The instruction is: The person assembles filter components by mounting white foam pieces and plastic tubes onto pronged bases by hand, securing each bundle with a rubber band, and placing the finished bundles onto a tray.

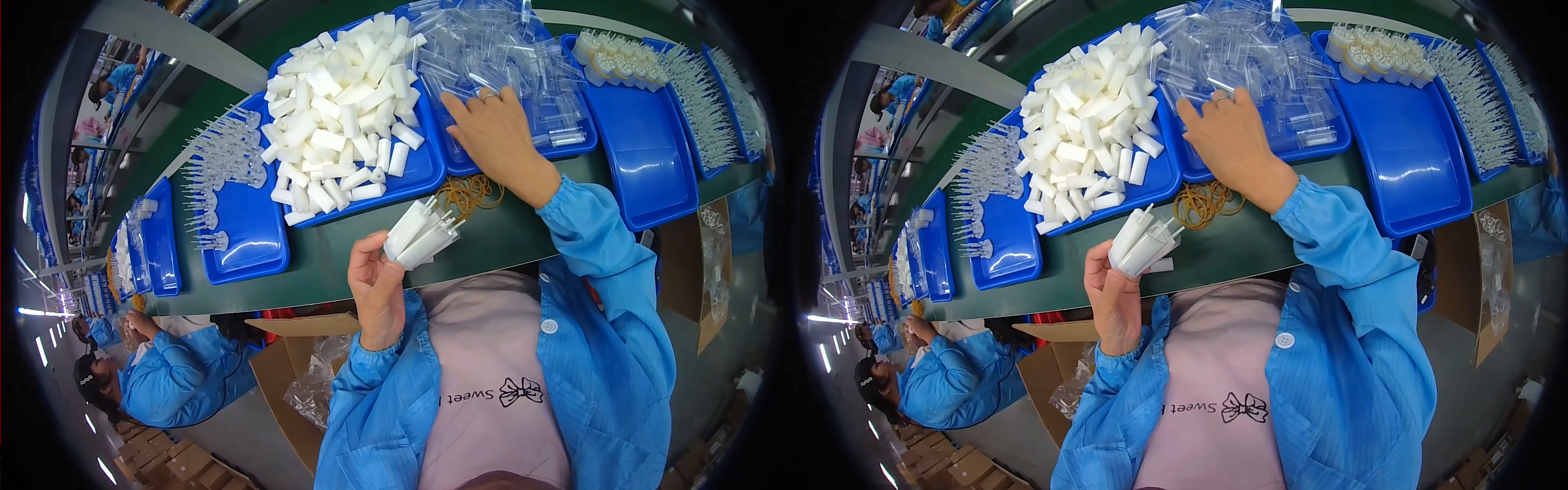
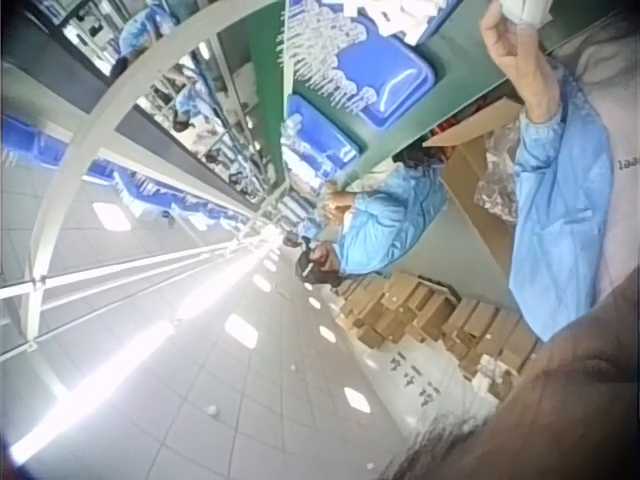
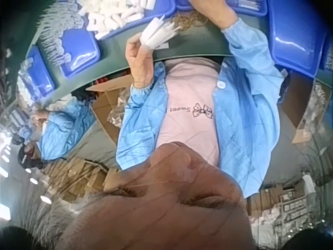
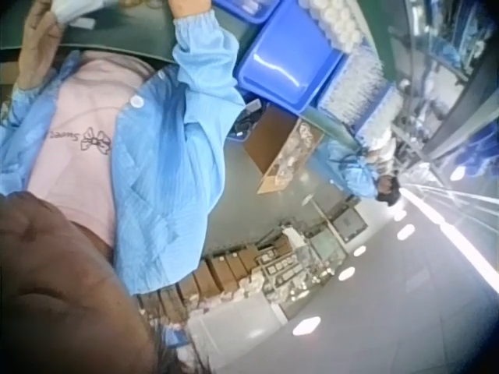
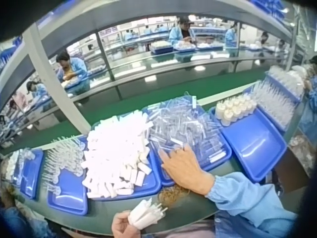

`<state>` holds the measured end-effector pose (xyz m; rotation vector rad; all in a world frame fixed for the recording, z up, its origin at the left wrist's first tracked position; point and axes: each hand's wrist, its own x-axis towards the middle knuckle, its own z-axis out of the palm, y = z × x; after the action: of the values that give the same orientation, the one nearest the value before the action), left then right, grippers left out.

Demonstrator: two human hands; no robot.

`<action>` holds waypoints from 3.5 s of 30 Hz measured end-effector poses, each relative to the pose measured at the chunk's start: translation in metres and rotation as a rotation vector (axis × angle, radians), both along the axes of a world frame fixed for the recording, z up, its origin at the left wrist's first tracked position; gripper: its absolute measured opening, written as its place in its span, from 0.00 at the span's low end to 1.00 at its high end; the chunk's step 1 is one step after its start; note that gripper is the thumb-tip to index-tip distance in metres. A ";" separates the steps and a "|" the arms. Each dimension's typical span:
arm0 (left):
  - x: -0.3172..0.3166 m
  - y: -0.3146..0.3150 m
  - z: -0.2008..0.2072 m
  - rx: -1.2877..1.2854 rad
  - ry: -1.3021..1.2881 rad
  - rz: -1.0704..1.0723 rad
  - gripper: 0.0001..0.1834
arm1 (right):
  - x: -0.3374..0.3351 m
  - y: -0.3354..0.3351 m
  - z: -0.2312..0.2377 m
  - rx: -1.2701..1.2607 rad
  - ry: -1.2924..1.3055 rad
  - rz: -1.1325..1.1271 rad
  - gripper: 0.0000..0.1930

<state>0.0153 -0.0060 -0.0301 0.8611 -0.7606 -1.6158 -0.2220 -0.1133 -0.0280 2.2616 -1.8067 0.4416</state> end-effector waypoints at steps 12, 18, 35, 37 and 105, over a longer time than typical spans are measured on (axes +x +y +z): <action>0.001 0.001 -0.002 0.001 0.007 -0.031 0.22 | -0.003 0.006 -0.001 0.253 -0.555 0.164 0.23; 0.001 0.001 -0.004 -0.013 -0.011 -0.029 0.22 | 0.003 0.008 0.006 0.314 -0.539 0.113 0.22; -0.005 0.002 0.003 -0.404 -0.261 0.064 0.24 | 0.006 0.036 0.032 0.220 -1.439 0.207 0.14; -0.008 0.002 0.004 -0.434 -0.304 0.080 0.24 | 0.011 0.049 0.035 0.162 -1.507 0.202 0.14; -0.022 -0.005 0.061 -0.796 -0.913 -0.177 0.26 | 0.014 0.097 0.067 -0.028 -1.394 0.297 0.06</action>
<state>-0.0068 -0.0113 0.0305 0.9112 -1.9880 -0.8341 -0.2076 -0.0166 0.0388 2.2761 -1.7069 2.5156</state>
